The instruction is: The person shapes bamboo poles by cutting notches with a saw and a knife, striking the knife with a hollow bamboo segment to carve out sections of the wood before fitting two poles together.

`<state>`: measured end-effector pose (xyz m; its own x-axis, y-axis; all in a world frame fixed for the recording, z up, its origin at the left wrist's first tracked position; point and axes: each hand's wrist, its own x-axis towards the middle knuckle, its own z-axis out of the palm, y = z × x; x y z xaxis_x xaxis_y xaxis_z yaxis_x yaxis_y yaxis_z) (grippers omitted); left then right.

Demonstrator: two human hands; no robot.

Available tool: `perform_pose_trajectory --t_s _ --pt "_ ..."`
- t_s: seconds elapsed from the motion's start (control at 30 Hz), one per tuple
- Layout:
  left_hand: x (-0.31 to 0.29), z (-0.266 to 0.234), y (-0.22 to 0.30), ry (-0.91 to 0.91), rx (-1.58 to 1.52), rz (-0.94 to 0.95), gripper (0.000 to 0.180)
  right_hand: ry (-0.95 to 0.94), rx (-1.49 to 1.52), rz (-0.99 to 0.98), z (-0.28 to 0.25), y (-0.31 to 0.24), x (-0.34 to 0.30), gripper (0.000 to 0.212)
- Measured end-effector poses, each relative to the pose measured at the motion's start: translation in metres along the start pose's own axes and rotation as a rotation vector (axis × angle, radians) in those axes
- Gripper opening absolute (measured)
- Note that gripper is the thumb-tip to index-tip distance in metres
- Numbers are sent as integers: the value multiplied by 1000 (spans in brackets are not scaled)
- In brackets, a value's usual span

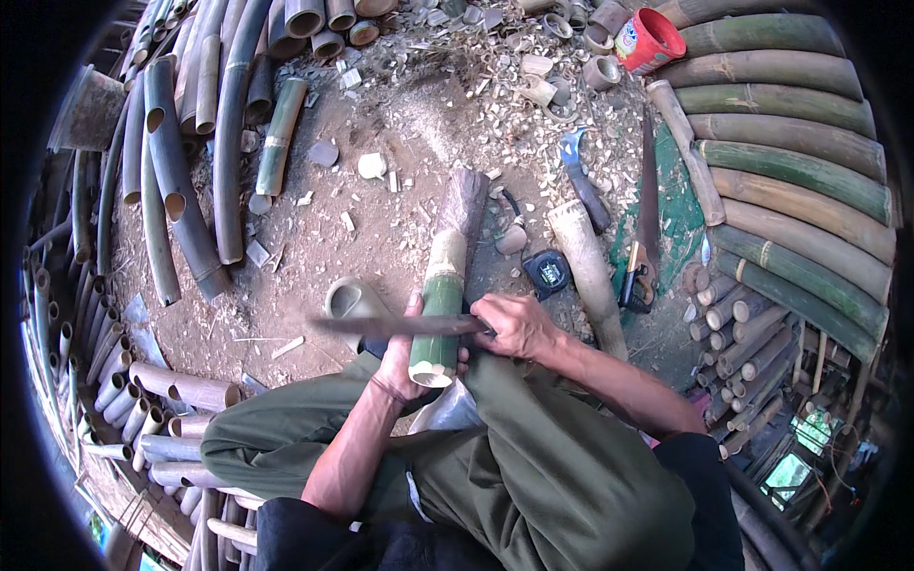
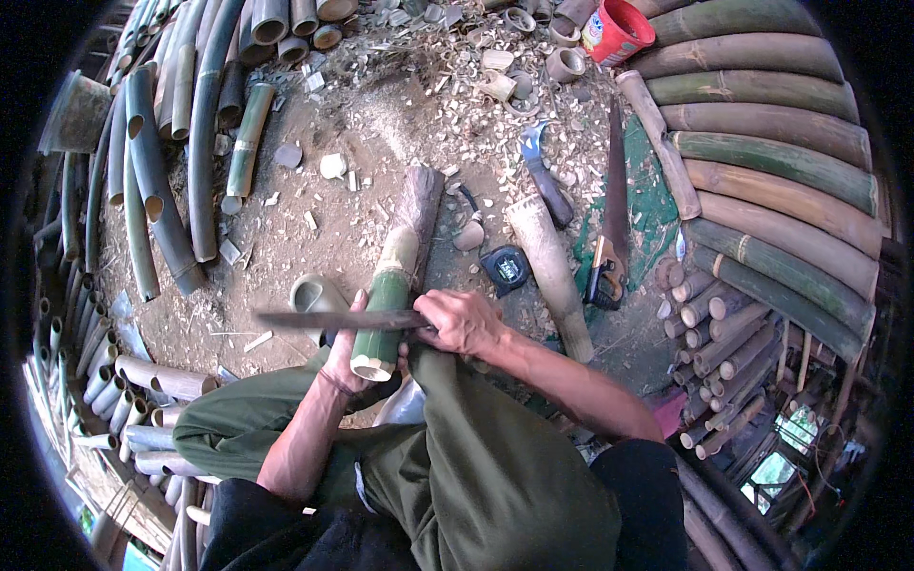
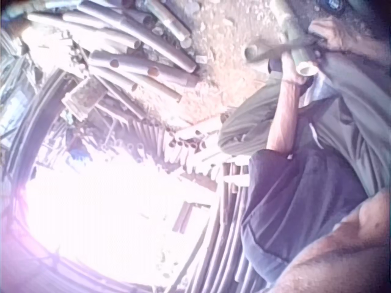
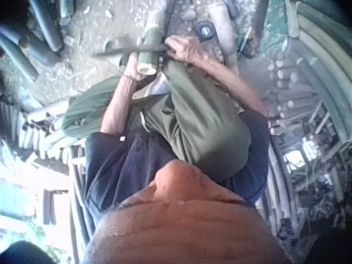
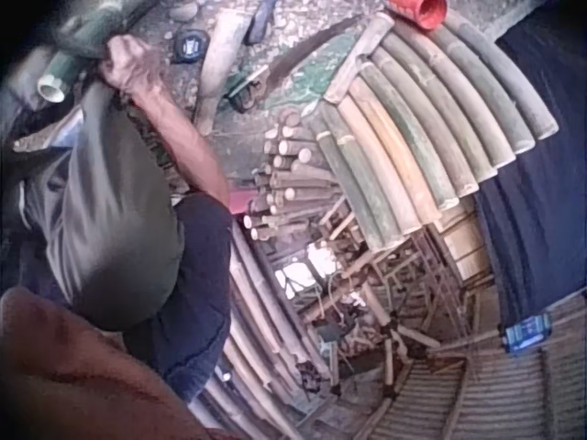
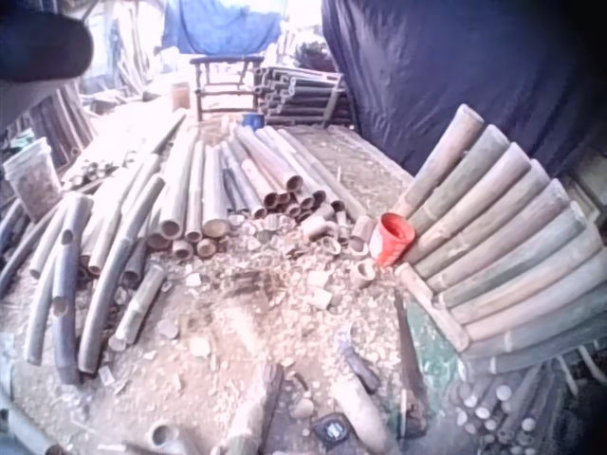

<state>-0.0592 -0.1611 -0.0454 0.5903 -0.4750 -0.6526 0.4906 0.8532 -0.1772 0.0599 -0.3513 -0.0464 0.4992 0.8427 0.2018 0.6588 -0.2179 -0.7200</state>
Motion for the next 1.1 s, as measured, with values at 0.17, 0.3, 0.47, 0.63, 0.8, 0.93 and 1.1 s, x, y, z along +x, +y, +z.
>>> perform_pose_trajectory --t_s 0.17,0.3,0.47,0.63,0.8,0.93,1.1 --pt "0 2 0 -48 -72 3 70 -191 -156 446 -1 18 5 24" --pt "4 -5 -2 -80 -89 -24 68 -109 -138 125 -7 -1 -2 23" --pt "-2 -12 3 -65 -143 -12 67 -115 -81 177 -4 -12 -1 25" --pt "5 -11 -2 -95 -73 5 69 -189 -311 531 -1 23 2 22" --pt "-1 -9 0 -28 -222 -41 69 -108 -129 -4 -8 -12 3 25" --pt "7 -10 -2 -102 -37 53 69 -190 -172 636 -7 30 5 18" --pt "7 -13 -7 -22 3 40 65 -180 -177 283 -15 -1 3 20"
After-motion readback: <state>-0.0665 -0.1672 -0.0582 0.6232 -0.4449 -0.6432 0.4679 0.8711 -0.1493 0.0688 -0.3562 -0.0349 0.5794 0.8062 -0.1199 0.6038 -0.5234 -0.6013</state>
